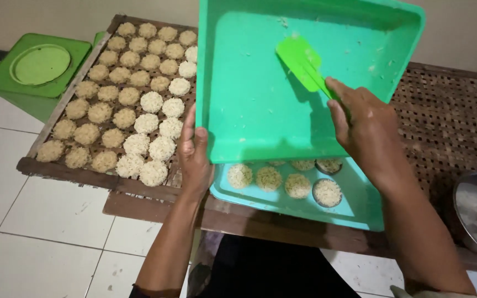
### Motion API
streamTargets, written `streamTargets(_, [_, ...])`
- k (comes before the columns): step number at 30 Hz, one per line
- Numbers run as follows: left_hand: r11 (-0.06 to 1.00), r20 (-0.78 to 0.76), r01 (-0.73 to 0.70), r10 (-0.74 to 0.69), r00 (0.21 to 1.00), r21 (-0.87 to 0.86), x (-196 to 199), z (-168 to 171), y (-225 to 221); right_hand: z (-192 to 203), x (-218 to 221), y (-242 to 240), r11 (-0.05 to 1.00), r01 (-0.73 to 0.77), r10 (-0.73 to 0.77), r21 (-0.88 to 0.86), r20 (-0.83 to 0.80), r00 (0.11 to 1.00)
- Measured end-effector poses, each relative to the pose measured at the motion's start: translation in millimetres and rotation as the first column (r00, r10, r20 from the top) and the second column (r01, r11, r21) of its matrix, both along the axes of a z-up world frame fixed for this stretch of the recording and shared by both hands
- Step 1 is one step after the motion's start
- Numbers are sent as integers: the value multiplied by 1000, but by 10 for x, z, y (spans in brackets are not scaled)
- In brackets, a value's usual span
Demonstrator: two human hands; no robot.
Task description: Arranging small round snacks in a tray and using a spatula to distribute coating material over them.
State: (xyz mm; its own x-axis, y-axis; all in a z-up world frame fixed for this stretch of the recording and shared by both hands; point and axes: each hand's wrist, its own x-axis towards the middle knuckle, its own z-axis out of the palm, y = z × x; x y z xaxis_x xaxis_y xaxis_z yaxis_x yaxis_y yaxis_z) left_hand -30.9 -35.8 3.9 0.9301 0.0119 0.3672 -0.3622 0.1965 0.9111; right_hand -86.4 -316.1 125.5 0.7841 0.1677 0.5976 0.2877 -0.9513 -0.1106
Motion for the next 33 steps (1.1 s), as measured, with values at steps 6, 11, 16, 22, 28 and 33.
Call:
streamTargets(6, [992, 10, 86, -85, 996, -96, 17, -83, -18, 74, 149, 103, 998, -21, 16, 53, 79, 997])
streamTargets(11, [945, -55, 178, -200, 978, -273, 21, -53, -84, 67, 238, 205, 997, -35, 30, 63, 68, 997])
streamTargets(16, [936, -7, 177, -188, 982, -303, -3, 55, -119, 143, -6, 148, 997, -81, 82, -12, 86, 993])
streamTargets(22, [894, -70, 198, -245, 967, -402, 31, 88, -35, 241, -252, 220, 997, 31, -38, -72, -100, 994])
streamTargets(28, [966, 12, 155, -156, 988, -206, -37, 46, -56, 128, -30, 333, 1000, -4, 1, -31, -71, 997])
streamTargets(33, [925, -26, 248, -266, 964, -288, -42, 33, -79, 91, 144, 362, 993, -105, 105, 62, 2, 994])
